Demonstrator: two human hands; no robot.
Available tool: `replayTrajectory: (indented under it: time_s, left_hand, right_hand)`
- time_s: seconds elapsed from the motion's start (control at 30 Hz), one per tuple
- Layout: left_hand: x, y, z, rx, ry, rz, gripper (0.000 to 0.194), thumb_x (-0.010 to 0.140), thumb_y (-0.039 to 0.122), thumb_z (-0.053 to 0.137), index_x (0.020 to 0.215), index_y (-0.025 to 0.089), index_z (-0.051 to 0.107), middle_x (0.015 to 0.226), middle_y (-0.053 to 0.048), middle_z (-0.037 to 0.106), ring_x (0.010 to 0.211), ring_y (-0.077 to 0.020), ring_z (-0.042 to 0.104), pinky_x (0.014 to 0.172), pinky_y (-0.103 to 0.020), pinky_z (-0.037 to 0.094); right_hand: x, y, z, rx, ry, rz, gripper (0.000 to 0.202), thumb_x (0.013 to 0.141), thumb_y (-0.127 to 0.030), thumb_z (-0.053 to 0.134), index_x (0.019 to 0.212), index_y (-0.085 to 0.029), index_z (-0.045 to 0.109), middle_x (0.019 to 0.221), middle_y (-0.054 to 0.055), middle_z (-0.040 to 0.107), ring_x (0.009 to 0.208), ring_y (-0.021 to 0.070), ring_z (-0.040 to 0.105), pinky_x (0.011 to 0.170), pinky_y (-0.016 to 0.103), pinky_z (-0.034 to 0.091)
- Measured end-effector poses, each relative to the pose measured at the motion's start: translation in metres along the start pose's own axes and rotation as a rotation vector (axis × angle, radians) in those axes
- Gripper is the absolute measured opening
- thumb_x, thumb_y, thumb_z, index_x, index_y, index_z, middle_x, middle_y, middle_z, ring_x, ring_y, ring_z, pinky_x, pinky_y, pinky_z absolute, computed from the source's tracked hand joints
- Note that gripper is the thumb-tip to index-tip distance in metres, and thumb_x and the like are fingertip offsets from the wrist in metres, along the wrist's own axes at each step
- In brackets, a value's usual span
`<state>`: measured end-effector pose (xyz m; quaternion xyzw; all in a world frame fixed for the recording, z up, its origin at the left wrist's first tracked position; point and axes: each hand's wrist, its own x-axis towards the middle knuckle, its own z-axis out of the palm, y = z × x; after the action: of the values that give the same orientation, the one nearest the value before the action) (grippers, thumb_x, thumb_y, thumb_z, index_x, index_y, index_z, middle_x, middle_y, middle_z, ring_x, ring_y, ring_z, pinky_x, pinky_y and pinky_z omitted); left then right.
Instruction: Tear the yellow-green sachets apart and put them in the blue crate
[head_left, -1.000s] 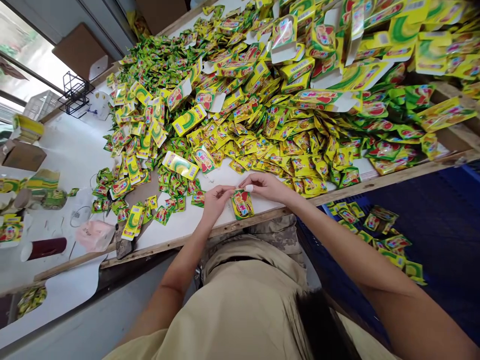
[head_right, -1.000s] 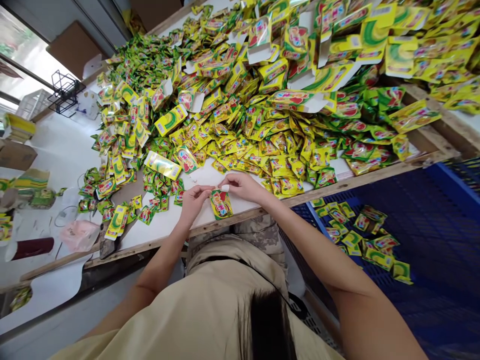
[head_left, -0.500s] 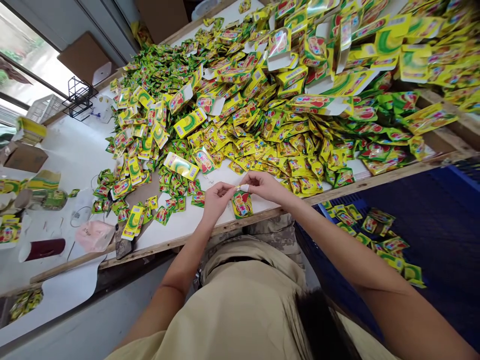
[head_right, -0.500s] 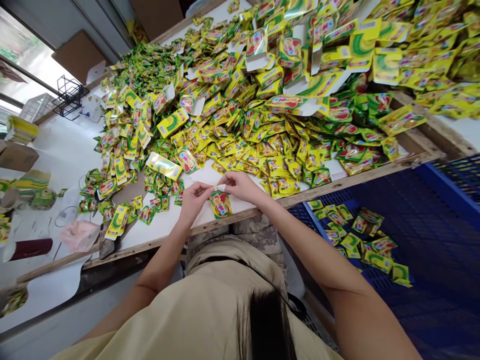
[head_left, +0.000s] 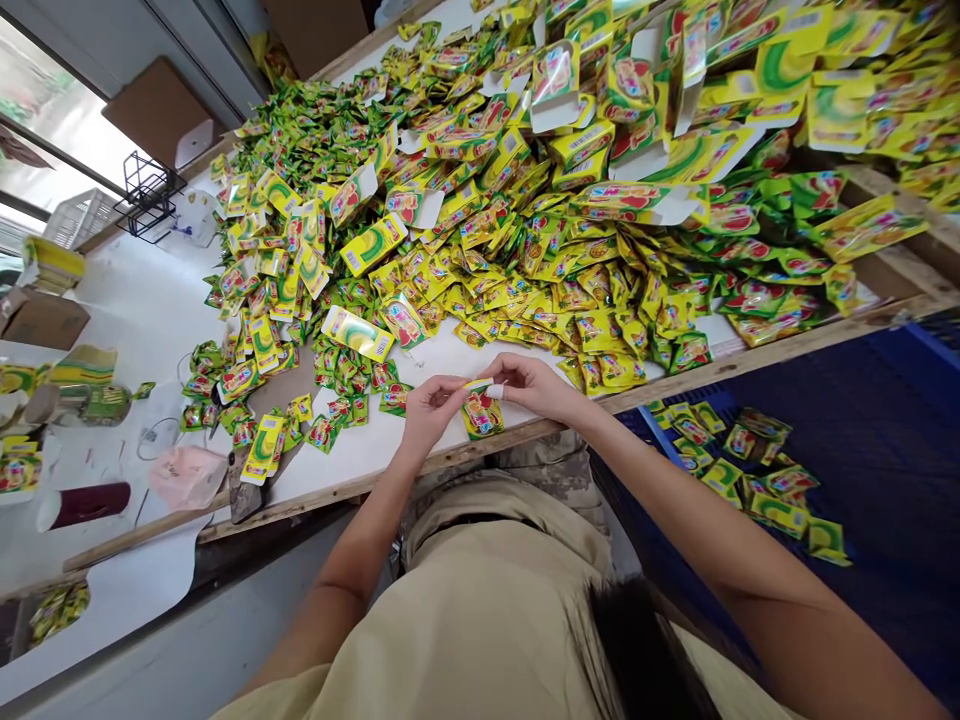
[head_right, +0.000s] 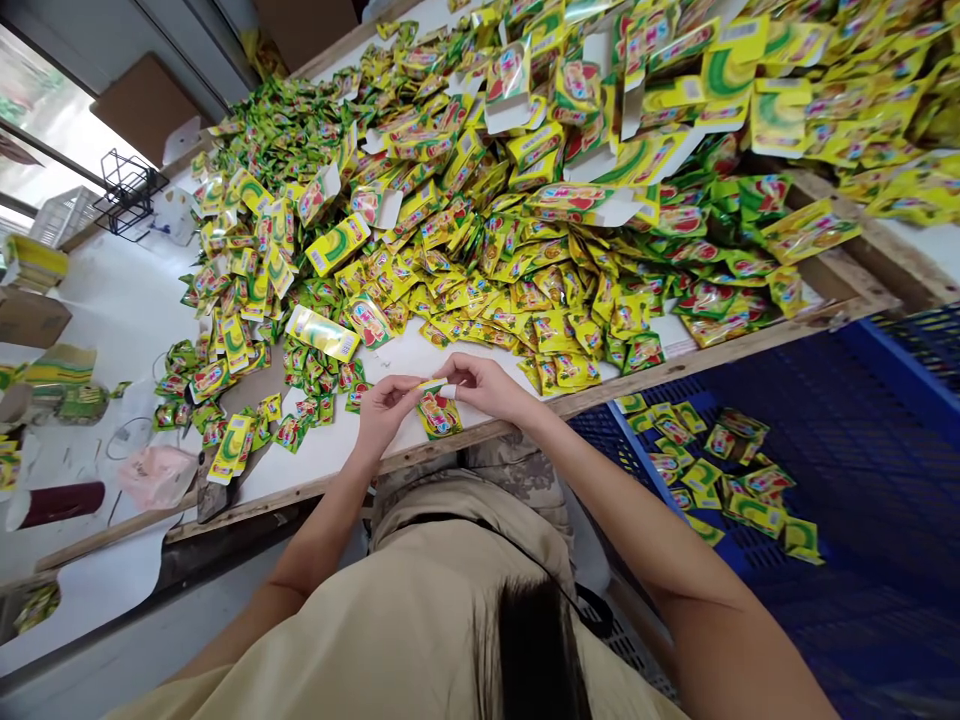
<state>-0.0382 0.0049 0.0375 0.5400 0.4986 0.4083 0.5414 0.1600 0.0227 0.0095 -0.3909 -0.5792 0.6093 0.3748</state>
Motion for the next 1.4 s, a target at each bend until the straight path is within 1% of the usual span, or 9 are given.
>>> replayTrajectory:
  time_s: [0.2, 0.6, 0.7, 0.83, 0.93, 1.07, 1.2, 1.3, 1.4]
  left_hand:
    - [0.001, -0.002, -0.008, 0.112, -0.114, 0.032, 0.018, 0.073, 0.035, 0.071, 0.080, 0.018, 0.068, 0.099, -0.008, 0.070, 0.089, -0.0180, 0.066, 0.083, -0.034, 0.054]
    - [-0.007, -0.010, 0.002, 0.067, -0.049, 0.037, 0.023, 0.079, 0.036, 0.065, 0.094, 0.018, 0.064, 0.100, -0.008, 0.068, 0.093, -0.0178, 0.064, 0.085, -0.033, 0.051]
    - [-0.015, -0.004, -0.007, 0.208, 0.005, 0.109, 0.031, 0.080, 0.036, 0.064, 0.107, 0.021, 0.061, 0.110, -0.008, 0.064, 0.100, -0.0191, 0.061, 0.087, -0.034, 0.049]
    - [-0.025, -0.009, -0.045, 0.621, 0.313, 0.178, 0.024, 0.081, 0.032, 0.062, 0.103, 0.021, 0.062, 0.107, -0.010, 0.060, 0.108, -0.0241, 0.053, 0.096, -0.040, 0.040]
    - [-0.025, -0.021, -0.064, 0.823, 0.426, 0.092, 0.023, 0.078, 0.030, 0.066, 0.099, 0.021, 0.063, 0.103, -0.011, 0.058, 0.107, -0.0278, 0.050, 0.097, -0.045, 0.037]
    - [-0.014, -0.029, -0.048, 0.833, 0.235, 0.059, 0.016, 0.076, 0.027, 0.067, 0.089, 0.020, 0.063, 0.096, -0.008, 0.058, 0.100, -0.0256, 0.051, 0.095, -0.042, 0.039]
    - [0.001, -0.026, -0.018, 0.702, 0.191, 0.001, 0.050, 0.063, 0.027, 0.078, 0.108, 0.018, 0.057, 0.105, -0.009, 0.055, 0.097, -0.0241, 0.053, 0.087, -0.038, 0.043]
    - [0.008, -0.024, -0.012, 0.554, 0.215, -0.094, 0.063, 0.054, 0.029, 0.083, 0.109, 0.020, 0.057, 0.089, -0.004, 0.056, 0.082, -0.0199, 0.054, 0.077, -0.033, 0.044]
    - [0.010, -0.025, -0.015, 0.374, 0.178, -0.162, 0.049, 0.054, 0.030, 0.082, 0.098, 0.020, 0.062, 0.075, 0.001, 0.058, 0.070, -0.0154, 0.053, 0.070, -0.028, 0.042]
  right_hand:
    - [0.000, -0.002, 0.005, -0.009, -0.023, -0.003, 0.023, 0.076, -0.038, 0.065, 0.089, -0.019, 0.062, 0.085, 0.003, 0.066, 0.075, 0.0159, 0.060, 0.069, 0.029, 0.048]
    - [-0.002, -0.012, 0.015, -0.182, 0.026, -0.060, 0.017, 0.078, -0.032, 0.061, 0.090, -0.020, 0.058, 0.076, 0.000, 0.057, 0.068, 0.0140, 0.052, 0.064, 0.027, 0.045]
    - [-0.028, -0.037, -0.020, -0.287, 0.079, -0.069, 0.018, 0.080, -0.036, 0.057, 0.091, -0.023, 0.062, 0.080, 0.003, 0.063, 0.072, 0.0180, 0.058, 0.065, 0.032, 0.047]
    - [-0.094, -0.060, -0.107, -0.741, 0.034, 0.007, 0.014, 0.078, -0.036, 0.057, 0.081, -0.030, 0.070, 0.079, 0.007, 0.069, 0.068, 0.0233, 0.063, 0.061, 0.038, 0.046]
    - [-0.117, -0.058, -0.133, -1.106, 0.270, 0.079, 0.016, 0.070, -0.032, 0.065, 0.086, -0.030, 0.071, 0.075, 0.010, 0.068, 0.065, 0.0283, 0.061, 0.057, 0.042, 0.043]
    - [-0.071, -0.046, -0.080, -0.922, 0.203, 0.062, 0.024, 0.075, -0.014, 0.053, 0.092, -0.024, 0.067, 0.093, 0.007, 0.071, 0.082, 0.0260, 0.064, 0.073, 0.040, 0.049]
    - [0.003, -0.027, -0.017, -0.936, 0.195, -0.048, 0.033, 0.072, -0.004, 0.049, 0.098, -0.017, 0.064, 0.100, 0.011, 0.066, 0.092, 0.0259, 0.059, 0.078, 0.037, 0.046]
    - [0.039, -0.011, -0.003, -1.136, 0.309, -0.113, 0.030, 0.079, -0.005, 0.045, 0.100, -0.015, 0.064, 0.100, 0.017, 0.060, 0.095, 0.0295, 0.052, 0.077, 0.040, 0.042]
    - [0.051, -0.003, -0.009, -1.169, 0.350, -0.159, 0.022, 0.084, -0.010, 0.043, 0.083, -0.017, 0.064, 0.090, 0.016, 0.058, 0.088, 0.0286, 0.049, 0.074, 0.040, 0.039]
